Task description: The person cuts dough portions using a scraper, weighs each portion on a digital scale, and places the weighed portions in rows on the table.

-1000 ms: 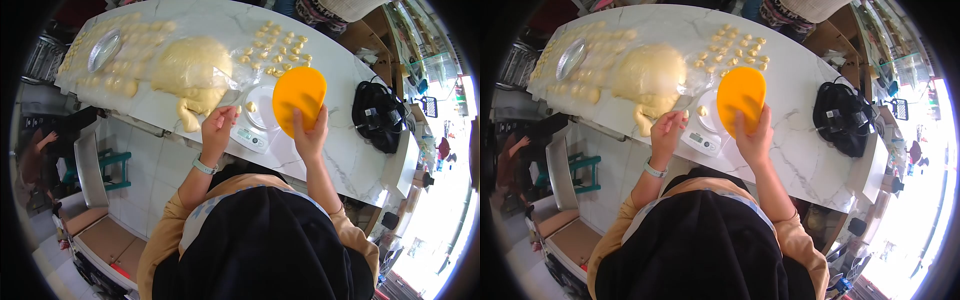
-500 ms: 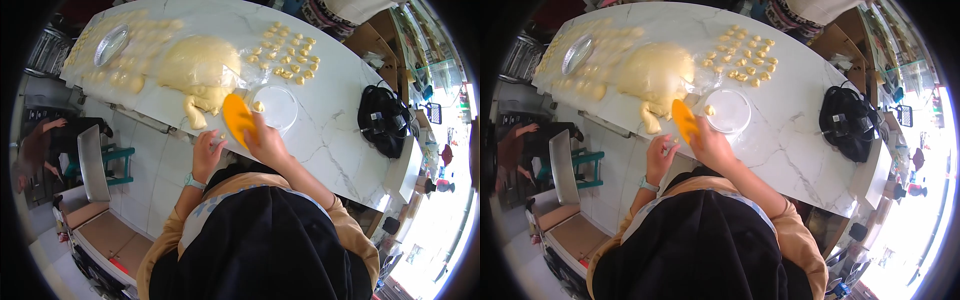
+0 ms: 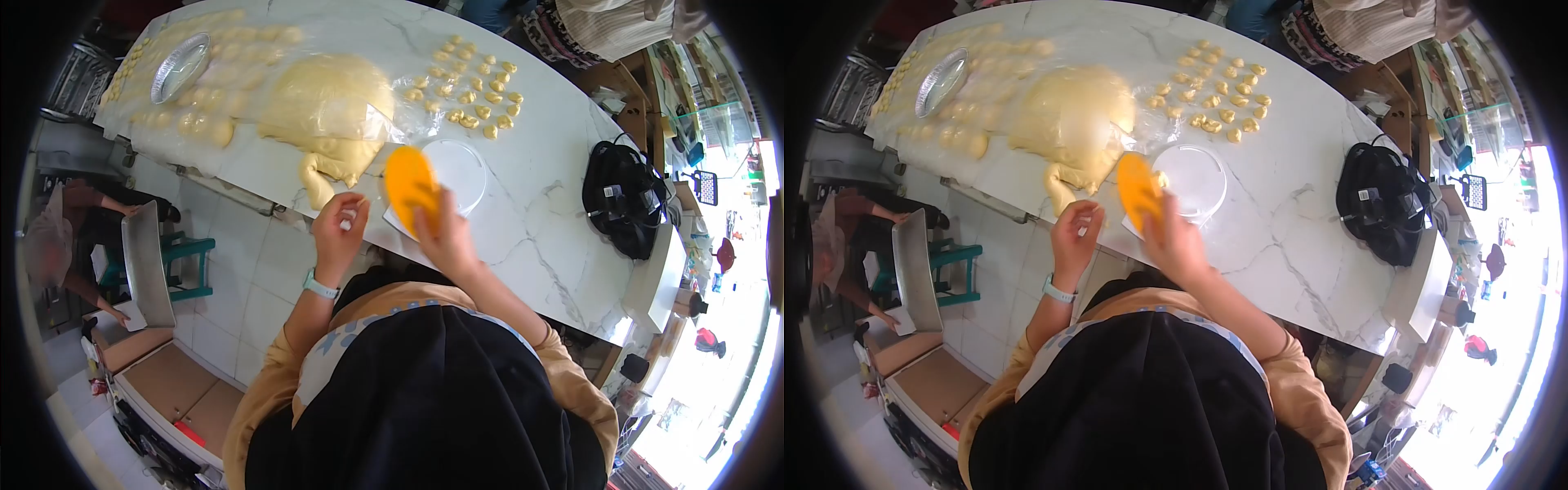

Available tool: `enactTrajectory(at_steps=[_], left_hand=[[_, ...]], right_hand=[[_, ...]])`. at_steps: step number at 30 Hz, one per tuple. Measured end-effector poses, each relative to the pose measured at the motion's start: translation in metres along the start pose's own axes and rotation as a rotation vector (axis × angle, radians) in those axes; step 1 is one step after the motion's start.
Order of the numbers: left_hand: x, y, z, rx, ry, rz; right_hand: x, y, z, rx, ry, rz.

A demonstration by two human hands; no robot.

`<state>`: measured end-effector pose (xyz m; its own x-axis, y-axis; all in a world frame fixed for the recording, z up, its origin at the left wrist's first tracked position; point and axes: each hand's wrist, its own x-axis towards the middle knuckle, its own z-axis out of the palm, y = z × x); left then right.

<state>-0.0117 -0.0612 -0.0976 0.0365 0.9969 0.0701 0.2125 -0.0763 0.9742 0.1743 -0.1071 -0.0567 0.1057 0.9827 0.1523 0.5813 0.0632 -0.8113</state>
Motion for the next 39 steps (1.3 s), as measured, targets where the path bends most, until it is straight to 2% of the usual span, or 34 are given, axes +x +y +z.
enactTrajectory(at_steps=[3,6,9,13,16,19,22,25,28,31,34,37,39], left_hand=[[0.023,0.040,0.031,0.031,-0.137,0.233],[0.039,0.040,0.062,0.318,-0.174,0.528],[0.039,0.032,0.066,0.419,-0.171,0.559],[0.022,0.016,0.041,0.380,-0.100,0.504],[0.003,-0.005,0.016,0.535,-0.136,0.424],[-0.013,-0.021,-0.002,0.563,-0.219,0.267],[-0.017,-0.029,-0.012,0.584,-0.202,0.363],[-0.014,-0.029,-0.021,0.522,-0.084,0.190],[0.001,-0.026,-0.036,0.652,0.147,0.308],[0.015,-0.015,-0.046,0.565,0.242,-0.028],[0.020,-0.017,-0.054,0.508,-0.006,-0.180],[0.003,-0.037,-0.043,0.691,-0.056,0.247],[-0.019,-0.037,-0.021,0.616,-0.008,0.303]], right_hand=[[0.005,0.004,-0.037,0.037,0.228,0.052],[0.008,0.000,-0.065,-0.005,0.372,0.050],[0.005,0.005,-0.085,-0.061,0.469,0.061],[-0.004,0.019,-0.101,-0.098,0.548,0.068],[-0.007,0.021,-0.103,-0.079,0.559,0.095],[-0.008,0.019,-0.104,-0.069,0.563,0.106],[-0.007,0.021,-0.103,-0.063,0.575,0.108],[-0.005,0.023,-0.103,-0.054,0.588,0.104],[-0.003,0.022,-0.104,-0.066,0.587,0.101],[-0.004,0.023,-0.104,-0.075,0.580,0.106],[-0.003,0.022,-0.105,-0.077,0.586,0.112],[-0.003,0.024,-0.110,-0.093,0.610,0.095],[-0.004,0.027,-0.112,-0.097,0.624,0.086]])
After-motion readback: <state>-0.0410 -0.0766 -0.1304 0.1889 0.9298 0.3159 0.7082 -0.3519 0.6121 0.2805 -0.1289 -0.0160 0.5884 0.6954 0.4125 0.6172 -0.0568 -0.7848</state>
